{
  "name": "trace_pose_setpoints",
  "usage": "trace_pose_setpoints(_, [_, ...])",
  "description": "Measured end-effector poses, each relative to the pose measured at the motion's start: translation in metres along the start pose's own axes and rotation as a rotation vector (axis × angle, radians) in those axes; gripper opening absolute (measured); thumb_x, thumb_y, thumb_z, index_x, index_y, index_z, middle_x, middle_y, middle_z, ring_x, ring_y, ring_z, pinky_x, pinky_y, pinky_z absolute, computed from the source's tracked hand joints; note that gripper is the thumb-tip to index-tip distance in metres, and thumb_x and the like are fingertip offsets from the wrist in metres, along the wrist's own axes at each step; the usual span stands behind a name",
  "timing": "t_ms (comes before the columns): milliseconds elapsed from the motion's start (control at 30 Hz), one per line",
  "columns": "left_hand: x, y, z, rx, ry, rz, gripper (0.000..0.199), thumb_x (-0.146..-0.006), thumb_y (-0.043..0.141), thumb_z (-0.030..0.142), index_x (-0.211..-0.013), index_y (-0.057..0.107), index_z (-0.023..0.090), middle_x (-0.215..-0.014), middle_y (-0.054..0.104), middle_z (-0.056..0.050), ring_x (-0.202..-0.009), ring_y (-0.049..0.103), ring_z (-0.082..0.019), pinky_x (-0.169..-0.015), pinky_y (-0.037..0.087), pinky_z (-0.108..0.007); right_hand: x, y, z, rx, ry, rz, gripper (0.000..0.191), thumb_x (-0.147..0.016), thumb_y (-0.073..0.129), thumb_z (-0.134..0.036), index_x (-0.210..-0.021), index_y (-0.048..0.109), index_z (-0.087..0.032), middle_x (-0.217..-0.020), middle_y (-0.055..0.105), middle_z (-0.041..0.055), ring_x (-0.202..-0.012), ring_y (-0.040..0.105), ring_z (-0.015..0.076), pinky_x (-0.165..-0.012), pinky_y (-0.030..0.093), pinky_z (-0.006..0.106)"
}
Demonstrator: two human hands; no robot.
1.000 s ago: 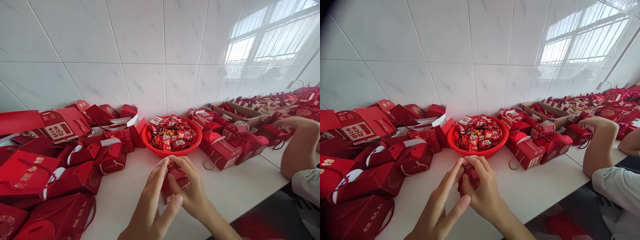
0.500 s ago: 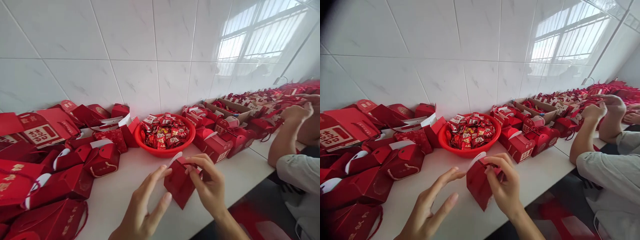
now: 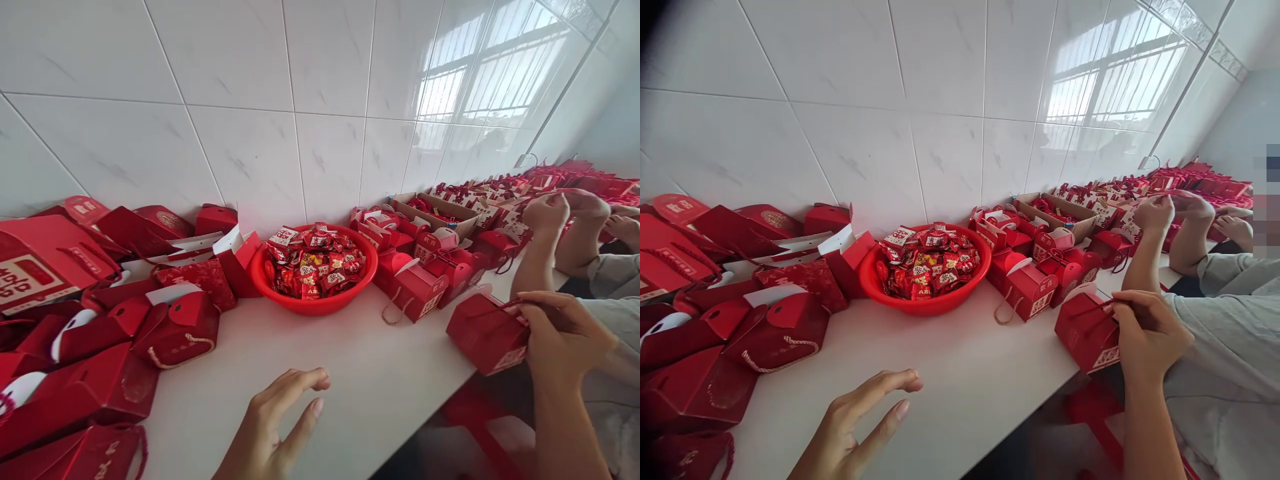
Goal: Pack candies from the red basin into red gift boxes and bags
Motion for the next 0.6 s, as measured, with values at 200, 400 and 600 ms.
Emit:
trace_pose_setpoints(200, [-0.001, -0.001, 0.002, 0.002, 0.007, -0.016, 0.02, -0.097, 0.059, 0.032, -0.108, 0.075, 0.025, -0.103, 0.079, -0.004, -0.094, 0.076, -0.016, -0.083, 0.06, -0.018, -0.022, 0.013, 0.048, 0.107, 0.129, 0.012, 0.01, -0.059, 0.066, -0.028, -0.065, 0.063, -0.02, -0.07, 0.061, 0.0052, -0.061, 0.057, 0.018, -0.065, 0.047, 0.035])
trace_pose_setpoints(400, [-0.002, 0.001, 0.0, 0.026, -0.024, -0.064, 0.02, -0.098, 0.056, 0.031, -0.105, 0.074, 0.024, -0.099, 0.078, -0.004, -0.092, 0.074, -0.015, -0.084, 0.059, -0.019, -0.023, 0.024, 0.047, 0.368, 0.023, -0.124, 0.02, -0.066, 0.06, -0.028, -0.08, 0.07, -0.018, -0.075, 0.064, 0.0086, -0.068, 0.055, 0.0221, -0.073, 0.048, 0.04])
trace_pose_setpoints(600, [0.0, 0.0, -0.002, 0.047, -0.035, -0.055, 0.02, -0.098, 0.056, 0.027, -0.104, 0.075, 0.025, -0.096, 0.078, -0.004, -0.09, 0.074, -0.017, -0.083, 0.06, -0.022, -0.015, 0.022, 0.028, 0.635, -0.096, -0.165, 0.079, -0.071, 0.058, -0.049, -0.134, 0.06, -0.002, -0.121, 0.066, 0.0283, -0.117, 0.06, 0.0423, -0.107, 0.039, 0.054])
Point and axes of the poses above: each hand's wrist, its own x-axis away from the middle knuckle, its own y-axis out of the palm, z = x × y, the point moved 6 cm from there along -x, towards the middle knuckle
